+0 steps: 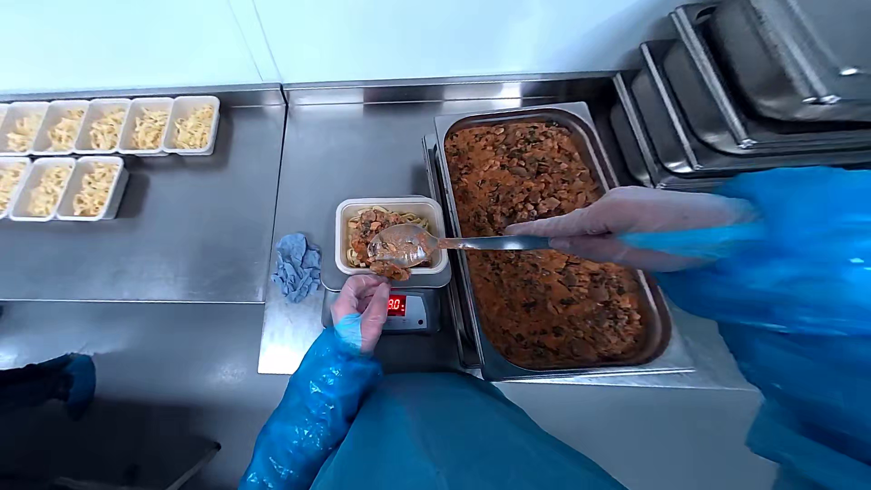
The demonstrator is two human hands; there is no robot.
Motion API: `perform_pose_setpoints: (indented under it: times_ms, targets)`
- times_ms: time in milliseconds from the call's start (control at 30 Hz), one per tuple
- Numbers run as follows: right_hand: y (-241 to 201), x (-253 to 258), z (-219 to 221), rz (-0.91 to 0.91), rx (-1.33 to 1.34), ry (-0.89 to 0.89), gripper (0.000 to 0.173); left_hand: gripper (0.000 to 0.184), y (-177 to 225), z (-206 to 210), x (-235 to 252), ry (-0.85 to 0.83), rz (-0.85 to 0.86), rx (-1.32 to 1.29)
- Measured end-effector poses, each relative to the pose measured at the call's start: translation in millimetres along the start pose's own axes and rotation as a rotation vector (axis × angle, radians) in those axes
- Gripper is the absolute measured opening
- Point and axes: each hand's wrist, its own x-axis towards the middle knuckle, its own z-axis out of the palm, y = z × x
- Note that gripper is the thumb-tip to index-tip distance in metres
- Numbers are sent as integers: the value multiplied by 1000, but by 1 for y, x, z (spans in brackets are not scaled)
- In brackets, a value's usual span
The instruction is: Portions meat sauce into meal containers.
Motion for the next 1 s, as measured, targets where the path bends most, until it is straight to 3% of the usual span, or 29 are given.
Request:
perform_pose_setpoints:
  times_ms: [133, 400, 567, 633, 767, 900, 1000]
  targets:
    - [-5, -9, -2, -6, -106, 57, 36, 21, 2, 2, -4, 4, 8, -77]
    - [18, -24, 7, -48, 82, 177, 42, 40, 30, 2, 2, -162, 143, -175]
    - [17, -46, 18, -39, -22, 330, 43, 32, 35, -26, 13, -12, 210, -110]
    - [10, -55, 23, -28, -85, 324, 43, 26, 33, -31, 8, 12, 174, -76]
    - [-11, -52, 30, 10, -231, 234, 44, 29, 20, -18, -14, -146, 118, 16]
    - [-25, -34, 27, 65, -372, 17, 54, 27, 12, 0, -19, -189, 71, 37]
    - [-27, -26, 21, 75, -328, -27, 51, 29, 12, -1, -19, -188, 57, 26]
